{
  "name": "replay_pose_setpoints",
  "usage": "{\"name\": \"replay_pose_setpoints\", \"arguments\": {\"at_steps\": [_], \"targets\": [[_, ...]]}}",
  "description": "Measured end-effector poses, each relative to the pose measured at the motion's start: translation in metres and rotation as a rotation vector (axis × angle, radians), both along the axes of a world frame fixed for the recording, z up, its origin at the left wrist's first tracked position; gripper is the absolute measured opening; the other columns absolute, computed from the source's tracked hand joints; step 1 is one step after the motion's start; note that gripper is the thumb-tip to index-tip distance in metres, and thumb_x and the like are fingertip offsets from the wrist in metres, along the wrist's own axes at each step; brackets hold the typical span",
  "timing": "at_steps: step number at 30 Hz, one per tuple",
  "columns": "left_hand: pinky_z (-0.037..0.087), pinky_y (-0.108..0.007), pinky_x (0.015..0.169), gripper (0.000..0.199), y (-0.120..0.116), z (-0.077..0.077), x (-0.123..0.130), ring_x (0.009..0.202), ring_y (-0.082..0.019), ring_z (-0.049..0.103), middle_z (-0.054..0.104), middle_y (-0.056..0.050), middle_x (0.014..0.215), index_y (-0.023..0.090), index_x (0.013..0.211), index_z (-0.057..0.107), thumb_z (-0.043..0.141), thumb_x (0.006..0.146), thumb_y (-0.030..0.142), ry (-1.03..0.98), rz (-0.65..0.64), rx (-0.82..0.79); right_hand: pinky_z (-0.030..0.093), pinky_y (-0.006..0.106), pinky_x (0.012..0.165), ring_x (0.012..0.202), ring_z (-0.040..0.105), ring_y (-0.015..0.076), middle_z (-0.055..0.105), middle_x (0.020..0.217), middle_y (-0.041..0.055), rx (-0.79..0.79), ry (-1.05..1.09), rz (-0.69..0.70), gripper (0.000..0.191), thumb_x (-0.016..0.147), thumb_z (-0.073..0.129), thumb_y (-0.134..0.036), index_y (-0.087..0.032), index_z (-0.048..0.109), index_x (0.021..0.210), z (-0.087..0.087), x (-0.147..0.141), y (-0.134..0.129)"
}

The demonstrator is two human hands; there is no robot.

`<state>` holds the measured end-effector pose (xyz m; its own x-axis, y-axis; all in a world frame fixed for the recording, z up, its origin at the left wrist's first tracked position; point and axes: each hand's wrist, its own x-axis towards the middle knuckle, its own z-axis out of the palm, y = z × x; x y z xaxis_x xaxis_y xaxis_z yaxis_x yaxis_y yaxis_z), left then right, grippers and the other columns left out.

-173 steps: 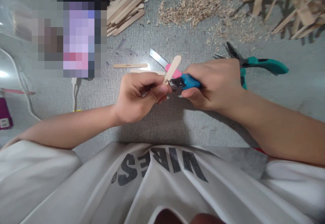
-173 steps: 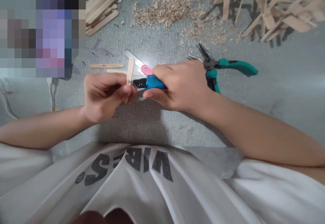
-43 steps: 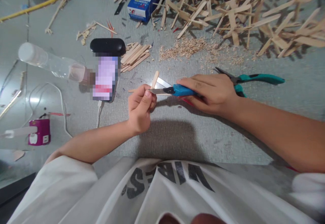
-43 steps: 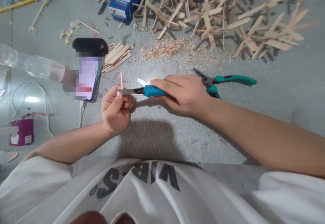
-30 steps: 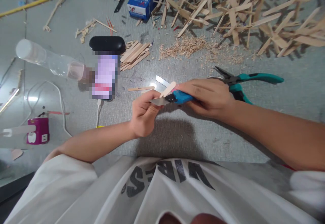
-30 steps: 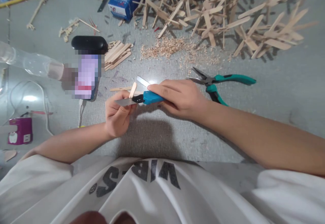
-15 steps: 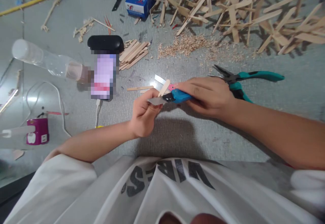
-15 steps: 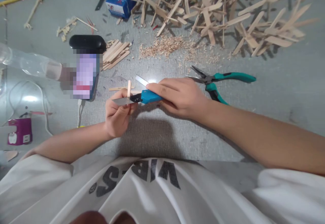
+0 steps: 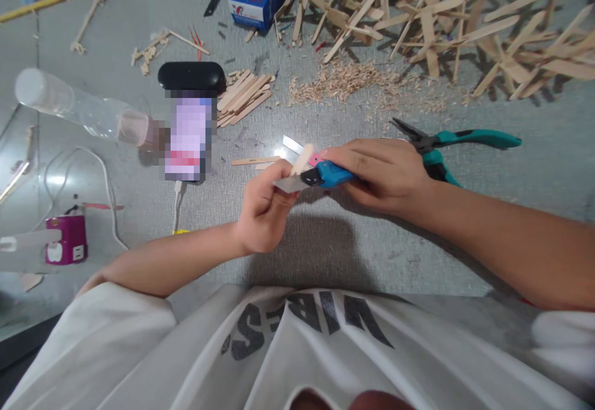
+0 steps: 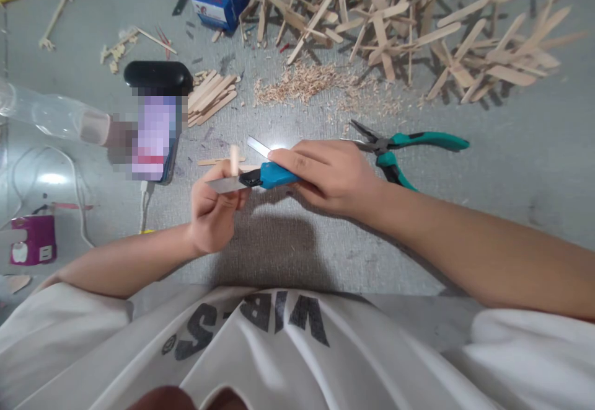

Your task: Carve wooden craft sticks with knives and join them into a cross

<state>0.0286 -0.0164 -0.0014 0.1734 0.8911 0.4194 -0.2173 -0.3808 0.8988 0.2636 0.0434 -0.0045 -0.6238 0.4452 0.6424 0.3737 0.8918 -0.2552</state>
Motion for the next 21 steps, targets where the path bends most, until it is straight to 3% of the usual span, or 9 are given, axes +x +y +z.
{"name": "replay_pose_setpoints", "arguments": {"at_steps": [7, 14, 21], "targets": [[0.022, -0.019, 0.048, 0.033, -0.0034, 0.0061, 0.0085, 0.049, -0.005, 0.023, 0.038, 0.008, 0.063, 0.021, 0.088, 0.06, 0.063, 0.114, 0.041, -0.189, 0.08, -0.196, 0.048, 0.032, 0.064, 0.072, 0.069, 0.0175, 0.078, 0.09, 0.0044, 0.007, -0.039, -0.032, 0.033, 0.119, 0.054, -0.043, -0.021, 0.071, 0.136, -0.0029, 0.0024, 0.005], [0.027, -0.019, 0.05, 0.031, 0.0008, 0.002, 0.0044, 0.053, -0.006, 0.029, 0.044, 0.005, 0.066, 0.02, 0.088, 0.059, 0.061, 0.115, 0.034, -0.132, -0.075, -0.119, 0.053, 0.032, 0.068, 0.079, 0.074, 0.0189, 0.081, 0.097, 0.0067, 0.0, -0.045, -0.002, 0.031, 0.119, 0.052, -0.038, -0.021, 0.069, 0.139, -0.0029, 0.0028, 0.0026], [0.022, -0.019, 0.047, 0.032, -0.0018, 0.0063, 0.0077, 0.05, -0.005, 0.025, 0.04, 0.007, 0.064, 0.02, 0.086, 0.06, 0.062, 0.114, 0.036, -0.21, 0.032, -0.169, 0.05, 0.03, 0.064, 0.073, 0.071, 0.017, 0.079, 0.091, 0.0042, -0.014, -0.029, 0.021, 0.031, 0.119, 0.053, -0.04, -0.021, 0.069, 0.138, 0.0011, 0.0026, 0.0067]]}}
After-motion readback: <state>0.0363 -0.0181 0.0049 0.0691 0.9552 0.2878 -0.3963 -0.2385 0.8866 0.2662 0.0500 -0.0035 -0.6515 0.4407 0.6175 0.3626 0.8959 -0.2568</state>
